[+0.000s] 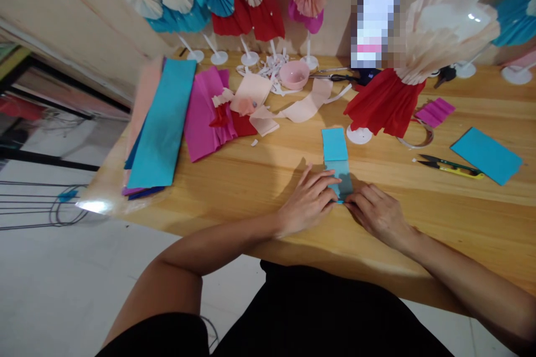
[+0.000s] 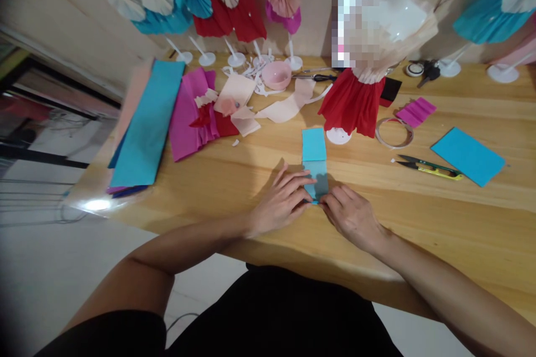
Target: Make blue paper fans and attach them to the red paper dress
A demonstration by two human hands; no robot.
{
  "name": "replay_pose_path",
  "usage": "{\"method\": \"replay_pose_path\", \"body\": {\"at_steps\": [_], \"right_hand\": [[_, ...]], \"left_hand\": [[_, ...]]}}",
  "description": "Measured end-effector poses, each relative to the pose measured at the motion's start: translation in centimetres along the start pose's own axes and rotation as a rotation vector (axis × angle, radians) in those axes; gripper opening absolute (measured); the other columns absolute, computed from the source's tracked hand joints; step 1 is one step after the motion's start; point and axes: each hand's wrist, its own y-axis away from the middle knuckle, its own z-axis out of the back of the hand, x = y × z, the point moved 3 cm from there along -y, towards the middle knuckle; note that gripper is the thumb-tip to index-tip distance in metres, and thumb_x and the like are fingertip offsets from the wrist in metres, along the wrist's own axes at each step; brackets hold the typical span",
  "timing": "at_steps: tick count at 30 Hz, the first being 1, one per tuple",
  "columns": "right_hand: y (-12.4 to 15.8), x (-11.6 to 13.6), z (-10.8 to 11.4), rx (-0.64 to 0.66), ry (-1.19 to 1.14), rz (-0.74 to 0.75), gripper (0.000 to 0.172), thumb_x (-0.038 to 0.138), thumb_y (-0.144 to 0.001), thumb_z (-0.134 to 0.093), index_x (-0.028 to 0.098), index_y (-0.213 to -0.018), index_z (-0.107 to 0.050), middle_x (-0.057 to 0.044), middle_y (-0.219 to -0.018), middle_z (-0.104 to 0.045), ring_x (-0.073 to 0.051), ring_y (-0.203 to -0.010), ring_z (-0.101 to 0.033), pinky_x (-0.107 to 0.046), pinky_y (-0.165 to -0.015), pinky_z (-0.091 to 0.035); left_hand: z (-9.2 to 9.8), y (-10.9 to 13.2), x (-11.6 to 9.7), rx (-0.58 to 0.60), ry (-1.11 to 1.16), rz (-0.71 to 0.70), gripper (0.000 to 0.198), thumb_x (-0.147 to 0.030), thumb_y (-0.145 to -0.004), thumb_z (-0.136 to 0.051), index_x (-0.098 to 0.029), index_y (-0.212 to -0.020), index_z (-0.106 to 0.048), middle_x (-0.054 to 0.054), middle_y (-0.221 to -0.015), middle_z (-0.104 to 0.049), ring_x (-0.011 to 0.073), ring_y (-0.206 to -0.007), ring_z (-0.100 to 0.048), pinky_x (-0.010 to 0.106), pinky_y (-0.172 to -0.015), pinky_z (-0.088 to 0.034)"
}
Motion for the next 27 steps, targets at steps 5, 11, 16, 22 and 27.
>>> {"method": "replay_pose_path", "body": {"at_steps": [5, 11, 16, 22, 27], "right_hand": [[0.1, -0.2, 0.5, -0.029, -0.033, -0.055, 0.009, 0.025, -0.092, -0.060, 0.018, -0.096, -0.063, -0.007, -0.086, -0.063, -0.021, -0.081, -0.056, -0.033, -0.073, -0.046], [0.3, -0.6, 0.8, -0.026, -0.057, -0.102, 0.011, 0.029, -0.091, -0.063, 0.018, -0.095, -0.063, -0.007, -0.088, -0.064, -0.022, -0.083, -0.056, -0.034, -0.074, -0.046], [0.2, -0.8, 0.8, 0.010, -0.145, -0.138, 0.008, 0.027, -0.093, -0.059, 0.019, -0.094, -0.062, -0.007, -0.088, -0.064, -0.021, -0.082, -0.056, -0.035, -0.074, -0.046], [-0.4, -0.8, 0.6, 0.043, -0.193, -0.235, 0.010, 0.030, -0.092, -0.059, 0.020, -0.088, -0.061, -0.005, -0.085, -0.063, -0.020, -0.080, -0.057, -0.034, -0.073, -0.046], [-0.8, -0.6, 0.4, 0.037, -0.115, -0.278, 0.010, 0.029, -0.089, -0.060, 0.020, -0.084, -0.059, -0.005, -0.083, -0.062, -0.021, -0.080, -0.058, -0.033, -0.069, -0.046]], "left_hand": [[0.1, 0.0, 0.0, -0.007, -0.011, -0.022, 0.020, -0.027, -0.098, -0.046, -0.021, -0.096, -0.065, 0.003, -0.136, -0.059, 0.0200, -0.142, -0.037, 0.055, -0.125, -0.004], [0.3, 0.1, -0.1, -0.018, -0.030, -0.032, 0.019, -0.026, -0.097, -0.048, -0.020, -0.094, -0.065, 0.004, -0.135, -0.059, 0.0213, -0.142, -0.037, 0.057, -0.125, -0.002], [0.5, 0.0, 0.3, -0.015, 0.023, 0.015, 0.017, -0.027, -0.096, -0.049, -0.021, -0.093, -0.065, 0.004, -0.132, -0.061, 0.0217, -0.141, -0.039, 0.057, -0.124, -0.007], [0.6, -0.1, 0.6, 0.000, 0.051, 0.098, 0.014, -0.029, -0.093, -0.052, -0.020, -0.088, -0.063, 0.005, -0.131, -0.061, 0.0229, -0.139, -0.040, 0.056, -0.124, -0.011], [0.6, -0.3, 0.4, 0.009, 0.034, 0.129, 0.009, -0.026, -0.091, -0.055, -0.020, -0.086, -0.060, 0.006, -0.134, -0.058, 0.0242, -0.140, -0.038, 0.056, -0.123, -0.014]]}}
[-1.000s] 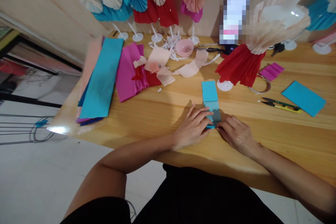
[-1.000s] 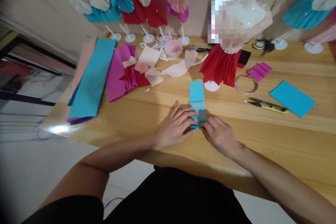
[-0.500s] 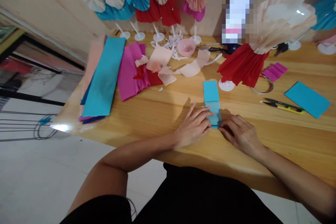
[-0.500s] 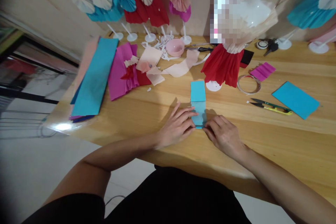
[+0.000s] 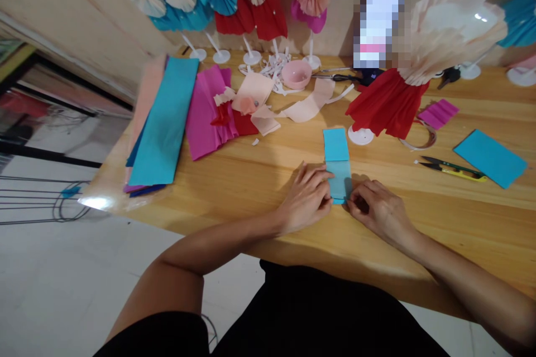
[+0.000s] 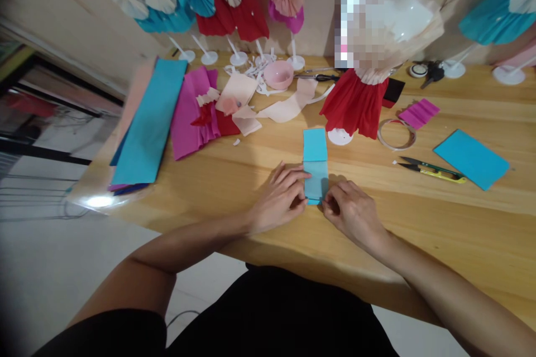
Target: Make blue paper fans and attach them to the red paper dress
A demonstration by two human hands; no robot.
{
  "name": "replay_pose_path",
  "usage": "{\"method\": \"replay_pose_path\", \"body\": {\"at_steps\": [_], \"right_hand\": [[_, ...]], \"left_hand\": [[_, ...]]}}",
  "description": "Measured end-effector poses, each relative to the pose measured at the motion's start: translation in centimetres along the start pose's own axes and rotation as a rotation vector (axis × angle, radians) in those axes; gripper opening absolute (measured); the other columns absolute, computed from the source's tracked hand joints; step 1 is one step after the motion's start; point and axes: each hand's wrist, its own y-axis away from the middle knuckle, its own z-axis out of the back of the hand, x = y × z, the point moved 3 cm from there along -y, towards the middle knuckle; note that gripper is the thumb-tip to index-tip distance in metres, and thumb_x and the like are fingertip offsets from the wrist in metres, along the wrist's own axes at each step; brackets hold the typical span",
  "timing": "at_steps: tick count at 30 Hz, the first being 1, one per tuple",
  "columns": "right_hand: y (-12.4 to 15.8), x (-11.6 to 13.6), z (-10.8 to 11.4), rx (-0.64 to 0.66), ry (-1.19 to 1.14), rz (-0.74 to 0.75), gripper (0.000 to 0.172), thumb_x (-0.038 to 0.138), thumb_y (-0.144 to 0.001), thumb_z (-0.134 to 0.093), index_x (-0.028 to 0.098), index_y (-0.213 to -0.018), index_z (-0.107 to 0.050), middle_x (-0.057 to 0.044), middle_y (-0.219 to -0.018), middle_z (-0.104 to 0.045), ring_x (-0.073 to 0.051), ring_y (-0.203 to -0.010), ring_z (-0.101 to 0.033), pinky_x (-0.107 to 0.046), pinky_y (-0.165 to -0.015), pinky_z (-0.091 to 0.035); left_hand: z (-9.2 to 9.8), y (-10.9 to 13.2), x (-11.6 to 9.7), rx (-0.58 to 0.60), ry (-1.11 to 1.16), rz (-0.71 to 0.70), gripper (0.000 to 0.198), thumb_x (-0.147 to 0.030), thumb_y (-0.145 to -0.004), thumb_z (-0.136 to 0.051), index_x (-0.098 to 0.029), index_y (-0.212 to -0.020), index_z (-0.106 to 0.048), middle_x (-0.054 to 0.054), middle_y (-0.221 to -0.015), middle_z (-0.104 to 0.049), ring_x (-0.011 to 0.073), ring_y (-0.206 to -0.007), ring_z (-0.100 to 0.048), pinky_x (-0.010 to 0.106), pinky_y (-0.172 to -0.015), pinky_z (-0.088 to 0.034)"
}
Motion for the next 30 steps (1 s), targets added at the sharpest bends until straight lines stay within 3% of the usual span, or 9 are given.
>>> {"method": "replay_pose_path", "body": {"at_steps": [9, 19, 30], "right_hand": [[0.46, -0.34, 0.26, 0.004, -0.027, 0.122, 0.008, 0.028, -0.092, -0.060, 0.021, -0.097, -0.061, -0.006, -0.090, -0.063, -0.022, -0.086, -0.057, -0.036, -0.078, -0.048], [0.30, -0.38, 0.34, 0.023, -0.023, 0.154, 0.007, 0.026, -0.093, -0.059, 0.019, -0.094, -0.060, -0.006, -0.089, -0.062, -0.021, -0.083, -0.056, -0.034, -0.075, -0.047], [0.83, -0.56, 0.03, 0.043, 0.105, 0.347, 0.009, 0.022, -0.094, -0.054, 0.020, -0.095, -0.063, -0.007, -0.087, -0.064, -0.020, -0.078, -0.054, -0.034, -0.070, -0.046]], "left_hand": [[-0.20, 0.40, 0.03, -0.058, -0.058, -0.080, 0.012, -0.026, -0.093, -0.053, -0.021, -0.097, -0.063, 0.007, -0.141, -0.052, 0.0245, -0.146, -0.028, 0.059, -0.124, -0.008], [-0.30, 0.45, -0.07, -0.026, -0.128, -0.133, 0.019, -0.028, -0.097, -0.048, -0.020, -0.098, -0.065, 0.007, -0.141, -0.053, 0.0252, -0.146, -0.029, 0.061, -0.123, -0.008], [-0.32, 0.51, -0.16, -0.045, -0.092, -0.118, 0.019, -0.028, -0.096, -0.051, -0.022, -0.108, -0.064, 0.006, -0.140, -0.053, 0.0237, -0.146, -0.031, 0.059, -0.124, -0.009]]}}
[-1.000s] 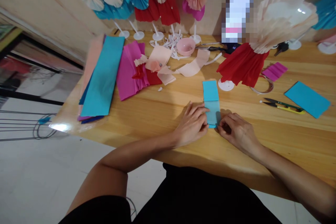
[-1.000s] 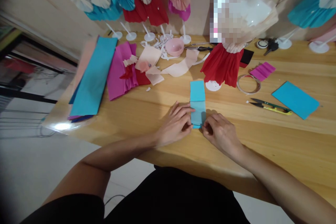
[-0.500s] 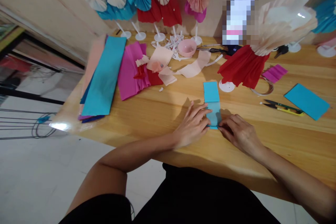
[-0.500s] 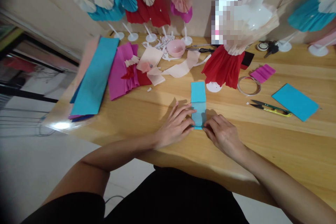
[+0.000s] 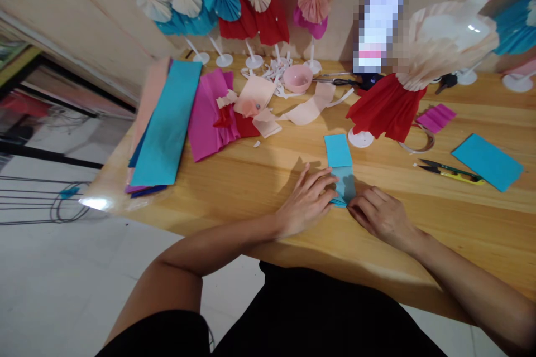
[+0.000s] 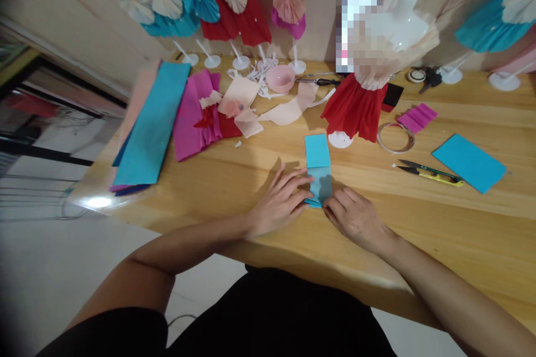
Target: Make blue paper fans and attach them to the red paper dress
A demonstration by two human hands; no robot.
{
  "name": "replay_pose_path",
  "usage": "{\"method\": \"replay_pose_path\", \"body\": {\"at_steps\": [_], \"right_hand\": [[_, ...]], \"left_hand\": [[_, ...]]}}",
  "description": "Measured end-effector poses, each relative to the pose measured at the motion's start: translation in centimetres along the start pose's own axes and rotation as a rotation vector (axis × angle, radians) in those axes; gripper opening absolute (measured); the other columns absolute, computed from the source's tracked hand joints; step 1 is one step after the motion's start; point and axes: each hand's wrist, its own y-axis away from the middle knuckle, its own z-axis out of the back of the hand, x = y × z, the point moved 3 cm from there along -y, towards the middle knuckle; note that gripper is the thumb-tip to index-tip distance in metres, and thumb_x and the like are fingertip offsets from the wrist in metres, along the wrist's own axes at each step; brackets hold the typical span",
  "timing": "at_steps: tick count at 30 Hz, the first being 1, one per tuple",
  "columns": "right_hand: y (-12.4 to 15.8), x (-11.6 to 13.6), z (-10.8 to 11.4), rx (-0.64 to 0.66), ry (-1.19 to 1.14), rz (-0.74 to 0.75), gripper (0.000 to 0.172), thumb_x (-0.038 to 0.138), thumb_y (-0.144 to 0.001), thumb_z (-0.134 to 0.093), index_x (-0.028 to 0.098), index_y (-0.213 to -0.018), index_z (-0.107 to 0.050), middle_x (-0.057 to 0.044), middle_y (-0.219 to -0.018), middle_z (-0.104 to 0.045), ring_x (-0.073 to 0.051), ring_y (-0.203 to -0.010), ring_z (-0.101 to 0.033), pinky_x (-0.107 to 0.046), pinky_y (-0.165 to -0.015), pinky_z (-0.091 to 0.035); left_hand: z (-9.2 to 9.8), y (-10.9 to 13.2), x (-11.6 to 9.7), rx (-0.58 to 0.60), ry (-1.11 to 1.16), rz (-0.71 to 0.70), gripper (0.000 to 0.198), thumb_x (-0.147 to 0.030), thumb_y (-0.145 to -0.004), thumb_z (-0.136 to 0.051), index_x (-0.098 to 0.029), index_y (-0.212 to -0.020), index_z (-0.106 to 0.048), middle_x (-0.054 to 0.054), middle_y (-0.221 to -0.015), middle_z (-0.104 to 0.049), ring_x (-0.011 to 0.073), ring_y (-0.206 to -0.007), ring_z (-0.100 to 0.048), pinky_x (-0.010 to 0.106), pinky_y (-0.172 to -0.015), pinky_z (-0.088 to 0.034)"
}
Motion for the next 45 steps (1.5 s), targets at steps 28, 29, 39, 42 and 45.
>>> {"method": "replay_pose_path", "body": {"at_steps": [28, 29, 39, 42, 45], "right_hand": [[-0.29, 0.21, 0.20, -0.044, -0.033, -0.071, 0.014, 0.029, -0.094, -0.057, 0.020, -0.102, -0.063, -0.008, -0.090, -0.065, -0.022, -0.083, -0.058, -0.035, -0.075, -0.048], [-0.28, 0.19, 0.15, -0.046, -0.032, -0.072, 0.012, 0.028, -0.094, -0.057, 0.020, -0.100, -0.063, -0.007, -0.089, -0.065, -0.022, -0.082, -0.057, -0.035, -0.075, -0.048], [-0.41, 0.35, 0.07, -0.034, -0.019, -0.060, 0.010, 0.026, -0.095, -0.055, 0.020, -0.093, -0.063, -0.007, -0.084, -0.062, -0.021, -0.080, -0.055, -0.034, -0.073, -0.047], [-0.39, 0.38, 0.02, -0.033, -0.032, -0.058, 0.012, 0.027, -0.095, -0.054, 0.020, -0.092, -0.063, -0.007, -0.084, -0.062, -0.021, -0.080, -0.056, -0.034, -0.074, -0.047], [-0.42, 0.28, 0.07, -0.037, -0.072, -0.080, 0.011, 0.028, -0.094, -0.056, 0.020, -0.095, -0.063, -0.007, -0.087, -0.063, -0.021, -0.083, -0.057, -0.034, -0.075, -0.048]], "left_hand": [[-0.08, -0.11, 0.07, 0.044, 0.030, -0.016, 0.018, -0.026, -0.097, -0.048, -0.022, -0.101, -0.065, 0.004, -0.138, -0.056, 0.0229, -0.145, -0.031, 0.059, -0.124, -0.009], [-0.09, -0.10, 0.06, 0.040, 0.032, -0.016, 0.018, -0.026, -0.097, -0.048, -0.022, -0.101, -0.065, 0.003, -0.138, -0.056, 0.0227, -0.145, -0.031, 0.059, -0.124, -0.009], [-0.08, 0.01, -0.15, -0.014, -0.009, -0.051, 0.016, -0.028, -0.096, -0.053, -0.022, -0.104, -0.065, 0.004, -0.137, -0.057, 0.0231, -0.144, -0.033, 0.060, -0.124, -0.006], [-0.02, 0.05, -0.24, -0.017, -0.040, -0.077, 0.016, -0.024, -0.096, -0.051, -0.021, -0.098, -0.067, 0.005, -0.138, -0.057, 0.0226, -0.145, -0.033, 0.061, -0.124, -0.003], [-0.02, 0.05, -0.25, -0.011, -0.056, -0.083, 0.020, -0.024, -0.098, -0.048, -0.020, -0.096, -0.067, 0.004, -0.137, -0.057, 0.0215, -0.145, -0.032, 0.060, -0.124, 0.000]]}}
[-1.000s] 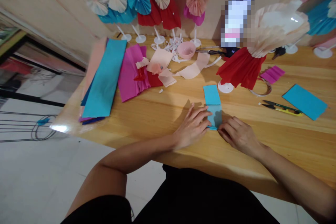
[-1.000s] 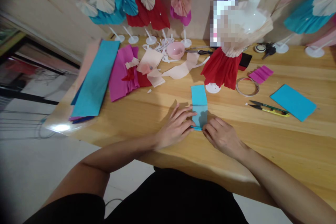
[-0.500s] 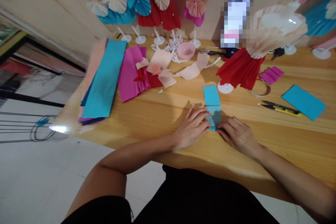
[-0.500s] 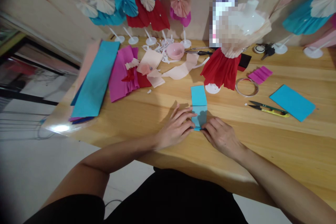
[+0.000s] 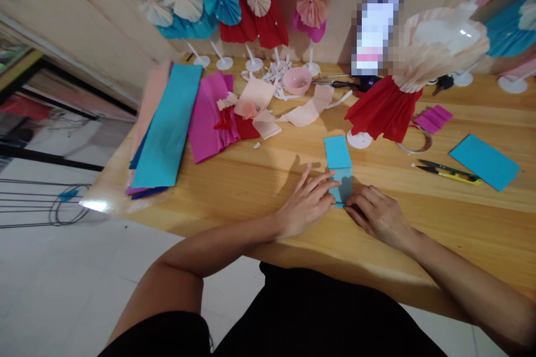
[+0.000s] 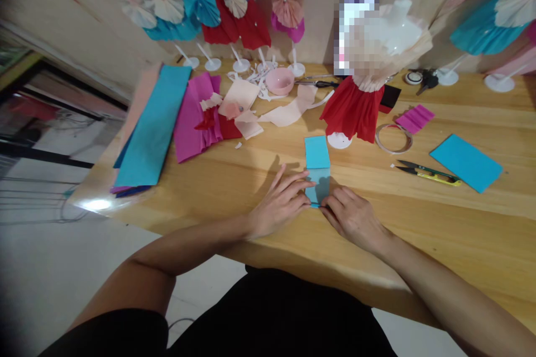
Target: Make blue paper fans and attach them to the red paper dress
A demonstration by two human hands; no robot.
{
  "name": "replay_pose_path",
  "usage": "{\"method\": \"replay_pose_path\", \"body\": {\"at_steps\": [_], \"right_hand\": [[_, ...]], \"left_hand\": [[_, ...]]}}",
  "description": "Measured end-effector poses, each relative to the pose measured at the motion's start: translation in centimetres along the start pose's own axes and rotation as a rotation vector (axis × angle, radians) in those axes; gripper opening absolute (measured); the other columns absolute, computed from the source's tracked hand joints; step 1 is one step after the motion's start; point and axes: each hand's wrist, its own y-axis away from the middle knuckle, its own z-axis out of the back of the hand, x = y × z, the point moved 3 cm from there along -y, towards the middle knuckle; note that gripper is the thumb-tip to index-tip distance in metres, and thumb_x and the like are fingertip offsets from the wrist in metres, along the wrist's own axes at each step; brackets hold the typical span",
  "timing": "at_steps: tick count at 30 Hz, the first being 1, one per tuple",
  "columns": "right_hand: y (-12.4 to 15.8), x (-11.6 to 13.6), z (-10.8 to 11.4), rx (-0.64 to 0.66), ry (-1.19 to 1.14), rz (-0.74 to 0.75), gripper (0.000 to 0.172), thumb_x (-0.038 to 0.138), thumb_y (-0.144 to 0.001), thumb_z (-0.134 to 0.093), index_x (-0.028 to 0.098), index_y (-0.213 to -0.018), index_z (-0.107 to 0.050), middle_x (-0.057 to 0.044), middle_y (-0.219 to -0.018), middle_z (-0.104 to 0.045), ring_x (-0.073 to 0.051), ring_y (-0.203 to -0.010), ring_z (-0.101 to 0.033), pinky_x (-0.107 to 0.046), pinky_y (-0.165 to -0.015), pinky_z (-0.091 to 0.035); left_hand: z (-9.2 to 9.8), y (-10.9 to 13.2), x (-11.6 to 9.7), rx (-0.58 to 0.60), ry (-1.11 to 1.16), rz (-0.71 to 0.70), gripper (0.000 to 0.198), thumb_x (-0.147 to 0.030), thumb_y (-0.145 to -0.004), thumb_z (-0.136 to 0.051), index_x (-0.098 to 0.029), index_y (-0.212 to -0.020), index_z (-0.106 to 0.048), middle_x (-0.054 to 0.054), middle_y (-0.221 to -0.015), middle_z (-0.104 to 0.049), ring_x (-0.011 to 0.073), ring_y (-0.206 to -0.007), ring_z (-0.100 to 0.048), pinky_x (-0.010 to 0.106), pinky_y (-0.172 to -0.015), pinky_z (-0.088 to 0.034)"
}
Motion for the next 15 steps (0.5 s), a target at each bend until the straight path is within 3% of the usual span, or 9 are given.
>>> {"method": "replay_pose_path", "body": {"at_steps": [10, 15], "right_hand": [[-0.39, -0.44, 0.49, -0.024, -0.136, -0.109, 0.007, 0.027, -0.093, -0.058, 0.021, -0.093, -0.061, -0.006, -0.087, -0.063, -0.021, -0.082, -0.058, -0.035, -0.075, -0.049], [-0.52, -0.18, 0.24, -0.011, -0.143, -0.177, 0.008, 0.028, -0.091, -0.058, 0.022, -0.087, -0.058, -0.005, -0.083, -0.061, -0.021, -0.080, -0.058, -0.035, -0.073, -0.048]], "left_hand": [[0.09, -0.24, 0.68, 0.032, 0.121, 0.123, 0.022, -0.032, -0.098, -0.048, -0.020, -0.094, -0.065, 0.004, -0.134, -0.059, 0.0217, -0.142, -0.037, 0.057, -0.124, -0.011], [0.39, -0.40, 0.89, 0.038, 0.147, 0.173, 0.018, -0.032, -0.095, -0.052, -0.020, -0.092, -0.065, 0.006, -0.134, -0.058, 0.0234, -0.141, -0.038, 0.058, -0.123, -0.011]]}}
